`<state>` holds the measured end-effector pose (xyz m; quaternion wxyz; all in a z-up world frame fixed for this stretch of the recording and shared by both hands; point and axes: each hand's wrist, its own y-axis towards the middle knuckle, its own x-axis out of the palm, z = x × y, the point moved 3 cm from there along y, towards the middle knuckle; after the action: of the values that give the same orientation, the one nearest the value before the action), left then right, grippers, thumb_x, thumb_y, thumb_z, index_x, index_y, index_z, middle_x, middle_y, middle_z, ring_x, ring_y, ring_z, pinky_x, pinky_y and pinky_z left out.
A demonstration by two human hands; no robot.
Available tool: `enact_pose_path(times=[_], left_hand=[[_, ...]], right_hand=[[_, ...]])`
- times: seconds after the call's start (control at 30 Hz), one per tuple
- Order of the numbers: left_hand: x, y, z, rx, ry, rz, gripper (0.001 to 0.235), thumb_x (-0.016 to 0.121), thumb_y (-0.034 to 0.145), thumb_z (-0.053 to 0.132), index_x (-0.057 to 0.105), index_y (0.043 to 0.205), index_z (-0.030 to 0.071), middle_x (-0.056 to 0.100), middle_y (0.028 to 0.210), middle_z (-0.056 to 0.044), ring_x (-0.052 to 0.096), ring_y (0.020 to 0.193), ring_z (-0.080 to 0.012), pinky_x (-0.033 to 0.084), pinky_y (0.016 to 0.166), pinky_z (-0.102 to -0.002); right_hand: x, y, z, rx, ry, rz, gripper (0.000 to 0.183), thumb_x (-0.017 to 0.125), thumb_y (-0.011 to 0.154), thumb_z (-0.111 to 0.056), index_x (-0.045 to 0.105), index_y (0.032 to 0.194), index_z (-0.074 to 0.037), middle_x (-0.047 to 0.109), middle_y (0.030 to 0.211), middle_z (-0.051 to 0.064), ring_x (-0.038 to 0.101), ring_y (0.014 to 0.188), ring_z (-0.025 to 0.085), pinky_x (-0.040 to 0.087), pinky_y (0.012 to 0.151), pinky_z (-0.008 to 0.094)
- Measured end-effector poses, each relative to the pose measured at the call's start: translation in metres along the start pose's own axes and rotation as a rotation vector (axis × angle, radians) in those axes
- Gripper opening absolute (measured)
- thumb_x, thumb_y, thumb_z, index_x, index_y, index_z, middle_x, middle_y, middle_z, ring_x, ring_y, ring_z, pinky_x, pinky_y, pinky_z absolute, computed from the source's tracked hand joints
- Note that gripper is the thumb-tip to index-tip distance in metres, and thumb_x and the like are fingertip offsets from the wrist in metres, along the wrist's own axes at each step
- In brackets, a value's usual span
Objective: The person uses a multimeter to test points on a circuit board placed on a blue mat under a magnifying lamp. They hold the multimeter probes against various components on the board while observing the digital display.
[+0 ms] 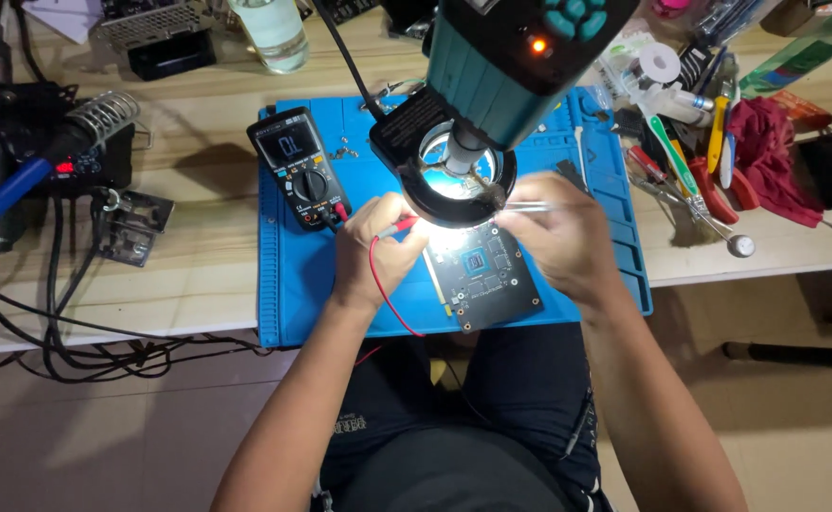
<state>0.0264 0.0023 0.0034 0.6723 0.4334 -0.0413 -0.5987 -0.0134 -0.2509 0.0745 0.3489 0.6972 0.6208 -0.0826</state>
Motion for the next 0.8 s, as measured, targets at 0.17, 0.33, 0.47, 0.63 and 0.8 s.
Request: enact_pose_path(times=[0.17,0.33,0.47,0.63,0.8], left_hand=[[0.002,-0.001,0.0,0.001,-0.003,0.005,0.02,0.083,0.082,0.012,0.064,0.081,0.018,0.065,0.069,-0.005,0.072,0.071,-0.0332,0.061,0.07,-0.039],[-0.002,0.0,0.005,-0.014,0.02,0.015,0.02,0.082,0.081,0.013,0.063,0.079,0.019,0.062,0.068,-0.005,0.071,0.071,-0.0332,0.06,0.07,-0.039],[-0.005,0.005,0.008,-0.039,0.016,0.006,0.021,0.081,0.081,0.013,0.062,0.075,0.019,0.06,0.065,-0.007,0.07,0.069,-0.0348,0.06,0.069,-0.041],[-0.002,0.003,0.004,-0.078,0.021,0.01,0.02,0.081,0.08,0.017,0.061,0.078,0.02,0.061,0.067,-0.006,0.072,0.071,-0.0336,0.061,0.068,-0.042],[-0.002,0.002,0.003,-0.084,0.014,0.005,0.02,0.081,0.079,0.015,0.062,0.078,0.02,0.061,0.067,-0.005,0.072,0.071,-0.0323,0.062,0.069,-0.039]], right_hand=[[0.025,0.027,-0.017,0.072,0.007,-0.056,0.013,0.085,0.097,-0.019,0.079,0.107,-0.012,0.082,0.092,0.008,0.08,0.102,0.033,0.061,0.093,0.05],[0.033,0.028,-0.003,0.123,-0.001,-0.043,0.023,0.085,0.1,-0.026,0.077,0.111,-0.007,0.082,0.101,0.016,0.078,0.109,0.035,0.058,0.098,0.052],[0.03,0.035,-0.02,0.2,-0.07,-0.045,0.031,0.082,0.099,-0.029,0.079,0.12,-0.006,0.083,0.101,0.018,0.076,0.111,0.042,0.059,0.099,0.058],[0.031,0.035,-0.008,0.216,-0.03,-0.062,0.025,0.082,0.097,-0.022,0.083,0.118,-0.008,0.085,0.105,0.012,0.078,0.113,0.037,0.059,0.104,0.056],[0.035,0.03,0.003,0.253,0.01,-0.108,0.024,0.085,0.094,-0.02,0.085,0.116,-0.01,0.087,0.106,0.01,0.079,0.114,0.036,0.059,0.106,0.054]])
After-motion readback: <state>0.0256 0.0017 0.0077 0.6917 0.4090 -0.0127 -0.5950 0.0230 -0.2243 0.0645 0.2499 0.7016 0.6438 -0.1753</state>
